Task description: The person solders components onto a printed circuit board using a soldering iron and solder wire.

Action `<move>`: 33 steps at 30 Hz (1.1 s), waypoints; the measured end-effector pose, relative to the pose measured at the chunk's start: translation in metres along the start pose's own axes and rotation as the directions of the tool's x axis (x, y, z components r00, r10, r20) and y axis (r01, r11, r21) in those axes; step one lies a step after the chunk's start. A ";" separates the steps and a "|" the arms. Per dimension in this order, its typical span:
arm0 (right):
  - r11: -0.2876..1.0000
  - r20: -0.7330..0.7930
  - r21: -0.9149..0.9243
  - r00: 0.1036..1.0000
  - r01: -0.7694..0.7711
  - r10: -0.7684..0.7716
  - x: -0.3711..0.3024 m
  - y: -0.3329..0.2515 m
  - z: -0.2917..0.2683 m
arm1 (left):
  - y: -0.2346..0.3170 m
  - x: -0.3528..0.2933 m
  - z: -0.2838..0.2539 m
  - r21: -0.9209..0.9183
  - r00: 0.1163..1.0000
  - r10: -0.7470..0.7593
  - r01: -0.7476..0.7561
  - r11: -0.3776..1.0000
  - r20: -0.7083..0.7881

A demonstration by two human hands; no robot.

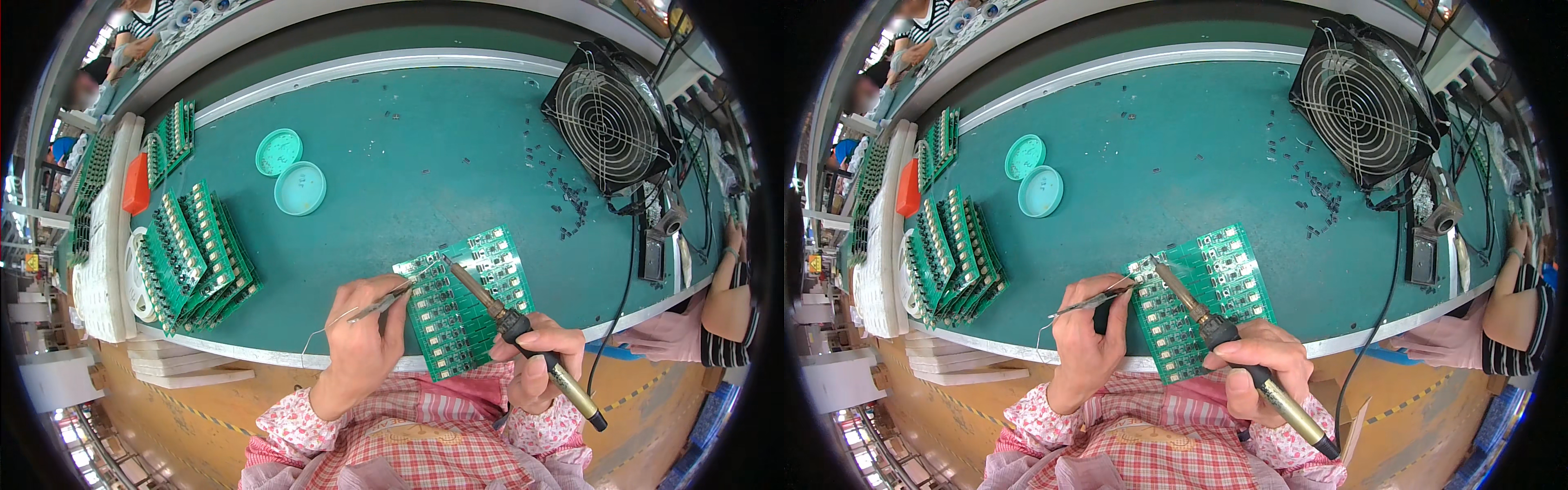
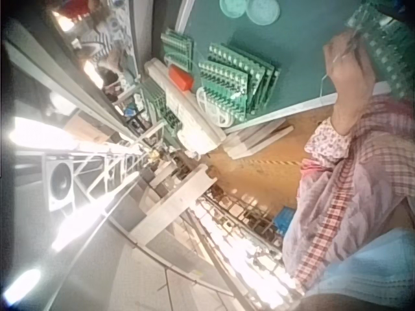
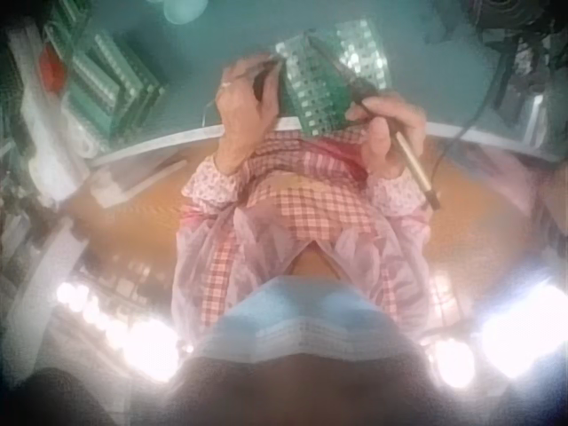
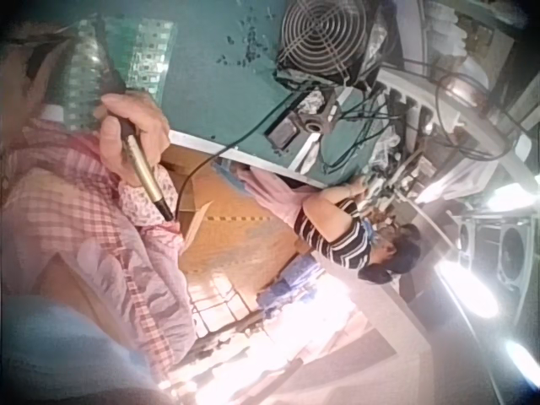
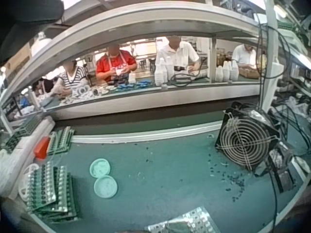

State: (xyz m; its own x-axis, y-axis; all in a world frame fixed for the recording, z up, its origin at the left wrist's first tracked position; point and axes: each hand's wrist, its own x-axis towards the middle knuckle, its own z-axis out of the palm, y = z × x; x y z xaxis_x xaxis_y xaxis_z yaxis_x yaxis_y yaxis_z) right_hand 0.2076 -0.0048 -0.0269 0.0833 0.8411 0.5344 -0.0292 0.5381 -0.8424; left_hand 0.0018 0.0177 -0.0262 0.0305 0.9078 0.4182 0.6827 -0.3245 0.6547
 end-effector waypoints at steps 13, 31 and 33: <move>0.874 0.146 -0.176 0.866 -0.452 0.478 0.017 -0.015 -0.002 | 0.002 0.000 -0.004 -0.001 0.999 -0.021 0.021 1.000 0.039; 0.961 0.316 -0.239 0.924 -0.141 0.215 0.016 -0.003 -0.001 | 0.001 0.001 -0.003 -0.013 1.000 0.001 -0.001 1.000 0.026; 0.958 0.314 -0.247 0.924 -0.143 0.219 0.015 -0.003 -0.001 | 0.001 0.001 -0.003 -0.008 1.000 0.003 -0.002 1.000 0.026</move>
State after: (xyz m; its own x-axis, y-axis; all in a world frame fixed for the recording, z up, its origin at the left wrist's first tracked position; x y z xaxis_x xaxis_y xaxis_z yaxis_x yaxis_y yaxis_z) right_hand 0.2100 0.0067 -0.0166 -0.2421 0.9120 0.3310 0.2065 0.3818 -0.9009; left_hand 0.0005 0.0178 -0.0232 0.0511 0.9135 0.4035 0.6768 -0.3288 0.6587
